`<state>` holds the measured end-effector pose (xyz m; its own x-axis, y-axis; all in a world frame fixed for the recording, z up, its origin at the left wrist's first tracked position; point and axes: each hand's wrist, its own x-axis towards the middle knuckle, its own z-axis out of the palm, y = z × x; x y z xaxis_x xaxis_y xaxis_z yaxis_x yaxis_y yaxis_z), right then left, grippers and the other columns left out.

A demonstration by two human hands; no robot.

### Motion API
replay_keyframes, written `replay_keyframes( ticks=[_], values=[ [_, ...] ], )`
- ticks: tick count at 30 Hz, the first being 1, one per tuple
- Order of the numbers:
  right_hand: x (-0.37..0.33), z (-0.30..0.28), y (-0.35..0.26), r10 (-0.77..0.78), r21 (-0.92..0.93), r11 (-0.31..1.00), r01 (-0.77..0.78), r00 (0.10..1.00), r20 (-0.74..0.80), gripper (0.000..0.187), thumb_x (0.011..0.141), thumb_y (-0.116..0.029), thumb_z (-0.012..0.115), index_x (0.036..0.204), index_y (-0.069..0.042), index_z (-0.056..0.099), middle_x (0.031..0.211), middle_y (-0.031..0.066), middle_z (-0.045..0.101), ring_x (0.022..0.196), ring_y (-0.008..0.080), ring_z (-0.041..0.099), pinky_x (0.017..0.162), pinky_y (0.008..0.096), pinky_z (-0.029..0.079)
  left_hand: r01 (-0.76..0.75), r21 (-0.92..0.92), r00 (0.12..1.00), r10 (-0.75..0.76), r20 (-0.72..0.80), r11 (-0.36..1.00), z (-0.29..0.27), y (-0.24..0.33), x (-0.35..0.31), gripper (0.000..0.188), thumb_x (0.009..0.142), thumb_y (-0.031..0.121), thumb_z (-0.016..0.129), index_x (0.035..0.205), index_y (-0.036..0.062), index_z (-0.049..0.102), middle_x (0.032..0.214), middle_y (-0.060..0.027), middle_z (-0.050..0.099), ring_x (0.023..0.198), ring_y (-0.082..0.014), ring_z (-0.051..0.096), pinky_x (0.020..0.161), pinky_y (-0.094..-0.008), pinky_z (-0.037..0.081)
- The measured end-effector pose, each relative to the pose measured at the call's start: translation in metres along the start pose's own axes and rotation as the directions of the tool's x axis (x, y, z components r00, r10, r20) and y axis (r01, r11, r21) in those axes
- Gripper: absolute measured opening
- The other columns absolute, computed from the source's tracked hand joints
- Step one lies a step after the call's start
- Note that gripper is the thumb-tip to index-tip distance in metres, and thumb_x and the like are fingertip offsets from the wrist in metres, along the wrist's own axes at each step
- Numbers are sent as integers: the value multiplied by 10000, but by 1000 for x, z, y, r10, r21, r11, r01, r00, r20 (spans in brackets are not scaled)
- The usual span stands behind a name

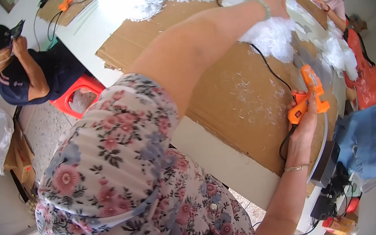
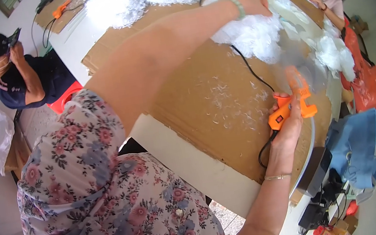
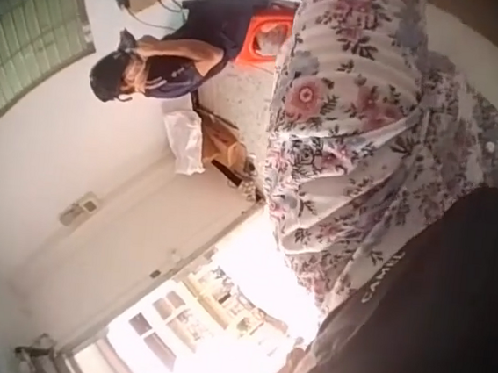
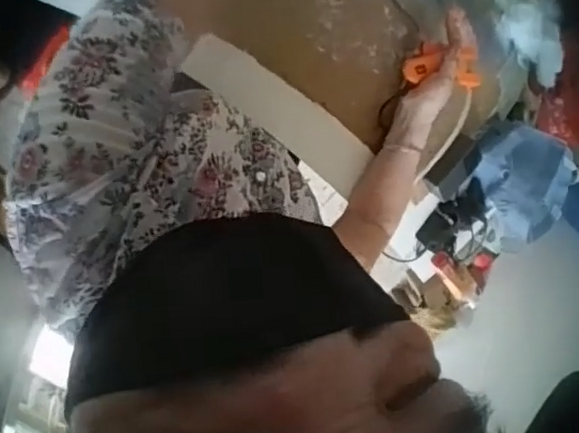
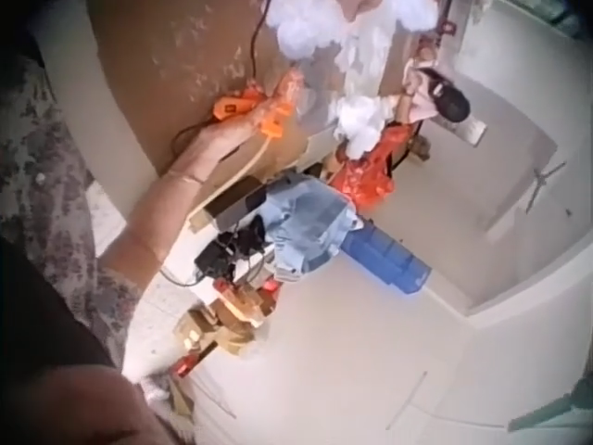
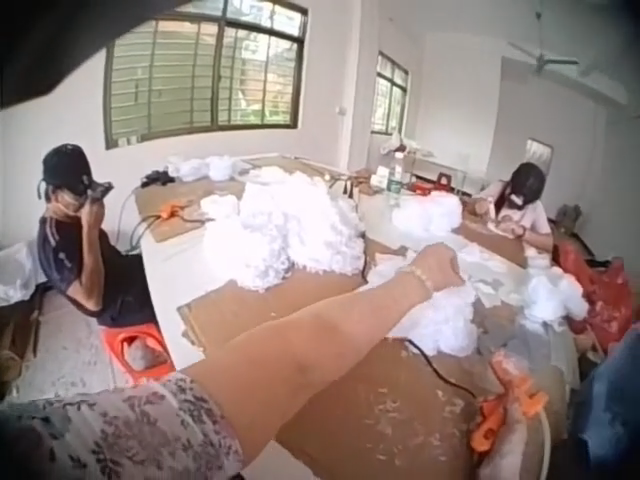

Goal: Assembling toy parts by applying hot glue to a base and attaching cotton stuffing.

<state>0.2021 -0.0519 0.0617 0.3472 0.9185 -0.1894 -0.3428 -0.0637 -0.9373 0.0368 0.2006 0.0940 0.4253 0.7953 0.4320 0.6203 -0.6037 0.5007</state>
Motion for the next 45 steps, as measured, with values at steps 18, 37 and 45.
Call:
replay_keyframes(
  ticks=[18, 37, 45],
  values=[
    [44, -46, 22, -31, -4, 999, 32, 998, 50, 280, 909, -311, 510, 955, -42, 570, 788, 84, 626, 586, 101, 515, 532, 222, 427, 276, -827, 961, -131, 243, 490, -10, 14, -40, 262, 826, 217, 613, 984, 7, 617, 852, -67, 602, 696, -143, 575, 576, -327, 541],
    [50, -41, 30, -76, -64, 995, 81, 994, 80, 311, 922, -300, 484, 1124, -64, 507, 812, 69, 612, 598, 103, 518, 523, 211, 425, 359, -271, 924, -298, 239, 893, -2, -29, -125, 235, 839, 221, 575, 980, 43, 638, 824, -59, 639, 692, -126, 603, 572, -276, 517],
    [58, -50, 32, -64, -49, 996, 68, 995, 79, 282, 910, -294, 514, 1014, -34, 547, 847, 109, 629, 627, 103, 545, 548, 204, 460, 186, -169, 955, -137, 264, 968, 11, -22, -162, 276, 771, 316, 640, 837, 50, 676, 772, -63, 655, 716, -140, 594, 684, -273, 475]
  ],
)
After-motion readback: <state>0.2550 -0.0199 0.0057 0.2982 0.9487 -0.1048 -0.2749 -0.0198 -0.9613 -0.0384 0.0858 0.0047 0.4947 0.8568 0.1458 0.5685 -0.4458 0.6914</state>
